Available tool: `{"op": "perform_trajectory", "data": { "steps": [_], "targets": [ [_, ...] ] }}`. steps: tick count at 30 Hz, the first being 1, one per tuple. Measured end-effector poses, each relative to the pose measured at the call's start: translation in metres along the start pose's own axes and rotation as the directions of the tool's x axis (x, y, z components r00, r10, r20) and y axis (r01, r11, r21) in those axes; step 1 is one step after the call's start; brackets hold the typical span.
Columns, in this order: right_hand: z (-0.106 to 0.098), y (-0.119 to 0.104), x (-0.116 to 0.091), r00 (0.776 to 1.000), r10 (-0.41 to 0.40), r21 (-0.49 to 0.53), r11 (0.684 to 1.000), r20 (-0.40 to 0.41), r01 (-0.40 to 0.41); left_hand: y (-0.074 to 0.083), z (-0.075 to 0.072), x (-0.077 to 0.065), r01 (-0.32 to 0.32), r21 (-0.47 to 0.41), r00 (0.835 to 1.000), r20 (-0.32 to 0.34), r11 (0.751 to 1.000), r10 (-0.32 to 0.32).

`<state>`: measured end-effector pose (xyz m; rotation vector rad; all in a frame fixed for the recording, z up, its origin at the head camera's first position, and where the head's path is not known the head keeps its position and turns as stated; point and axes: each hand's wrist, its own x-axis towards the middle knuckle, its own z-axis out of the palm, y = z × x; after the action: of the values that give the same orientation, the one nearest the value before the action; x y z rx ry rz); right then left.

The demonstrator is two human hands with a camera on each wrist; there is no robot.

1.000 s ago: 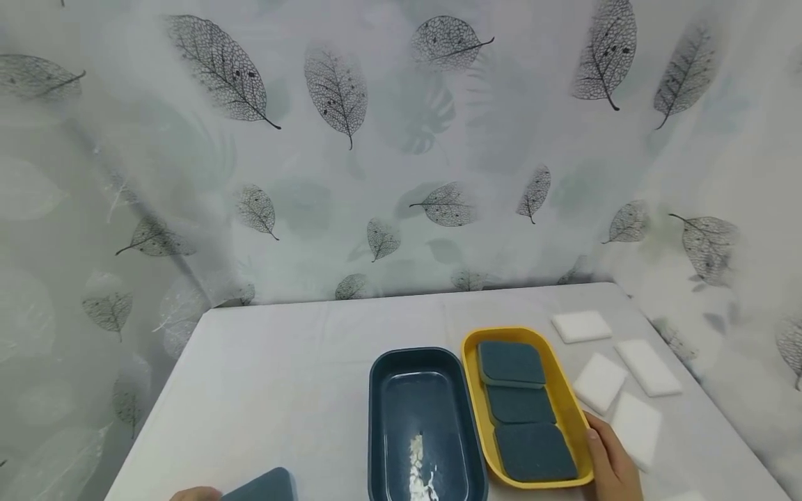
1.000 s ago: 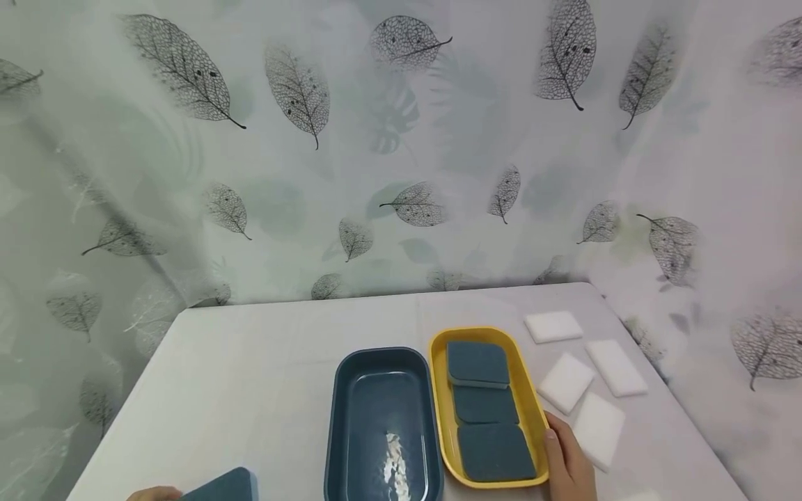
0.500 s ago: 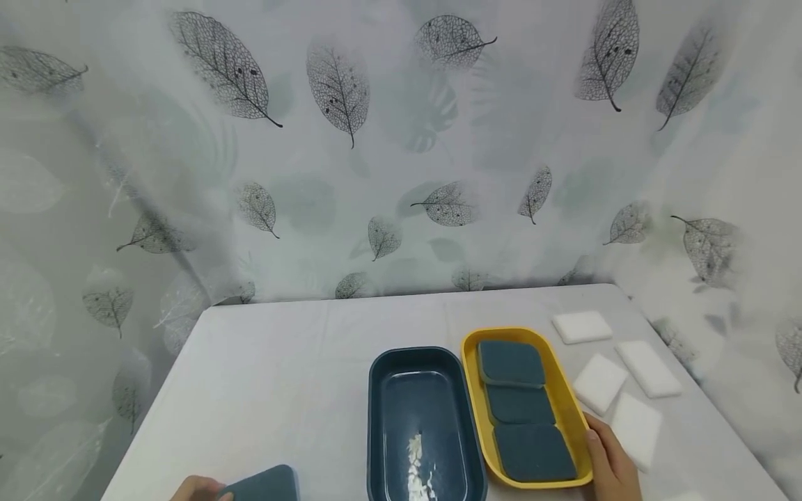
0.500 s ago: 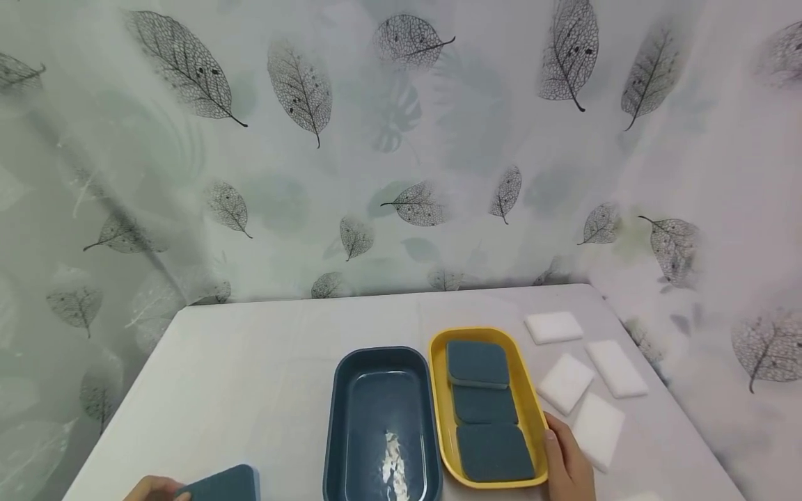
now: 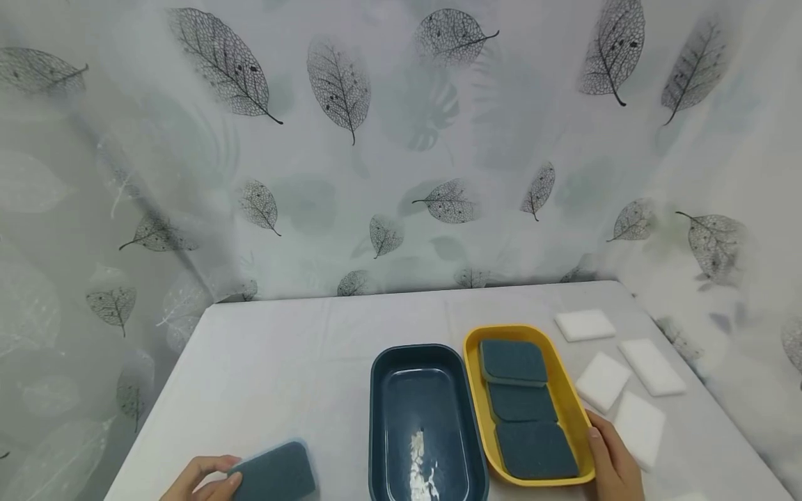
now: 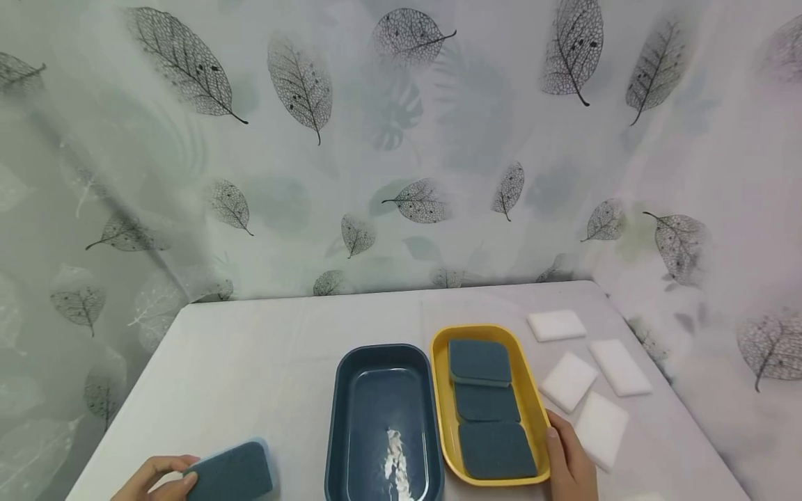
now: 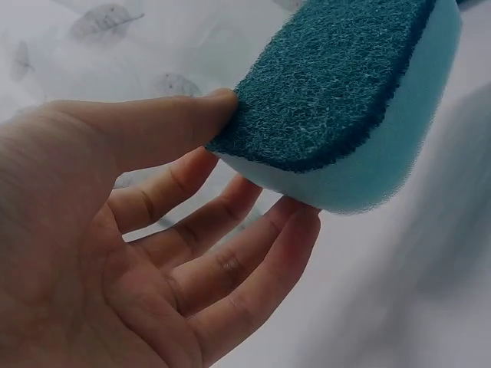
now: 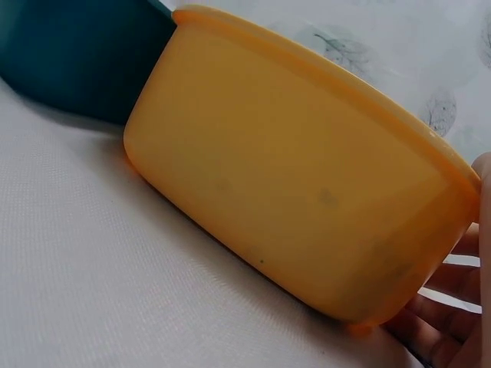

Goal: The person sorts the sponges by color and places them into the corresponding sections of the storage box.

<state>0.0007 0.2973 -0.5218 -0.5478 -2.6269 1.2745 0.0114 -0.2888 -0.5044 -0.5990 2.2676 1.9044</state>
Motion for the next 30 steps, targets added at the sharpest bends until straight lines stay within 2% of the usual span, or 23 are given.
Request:
{"op": "perform_trajectory", "data": {
  "steps": [5,8,12,14,17,22,30],
  "targets": [
    [0.002,0.001,0.000,0.999,-0.031,0.023,0.999,-0.022,0.031,0.017,0.019,0.001,-0.023,-0.050,1.000,0.008,0.998,0.024],
    [0.002,0.001,-0.001,0.998,-0.048,0.034,0.998,-0.028,0.049,0.032,0.032,0.002,-0.097,-0.029,0.995,0.017,0.995,0.097],
    [0.001,-0.002,-0.002,1.000,-0.023,0.029,0.999,-0.007,0.023,0.056,0.053,0.000,-0.215,0.043,0.976,0.040,0.976,0.214],
    [0.000,-0.002,-0.001,1.000,-0.005,0.032,0.999,0.012,0.005,0.069,0.065,-0.001,-0.241,0.056,0.970,0.058,0.969,0.238],
    [-0.003,-0.003,-0.001,1.000,0.000,0.041,0.999,0.025,-0.001,0.087,0.081,-0.001,-0.239,0.067,0.968,0.097,0.969,0.232],
    [-0.005,-0.004,0.000,1.000,-0.015,0.030,0.999,0.006,0.015,0.110,0.105,0.001,-0.229,0.034,0.965,0.138,0.973,0.222],
    [-0.004,-0.004,-0.001,1.000,-0.015,0.034,0.999,0.022,0.014,0.127,0.137,0.004,-0.257,0.030,0.952,0.182,0.966,0.248]
  ]
}}
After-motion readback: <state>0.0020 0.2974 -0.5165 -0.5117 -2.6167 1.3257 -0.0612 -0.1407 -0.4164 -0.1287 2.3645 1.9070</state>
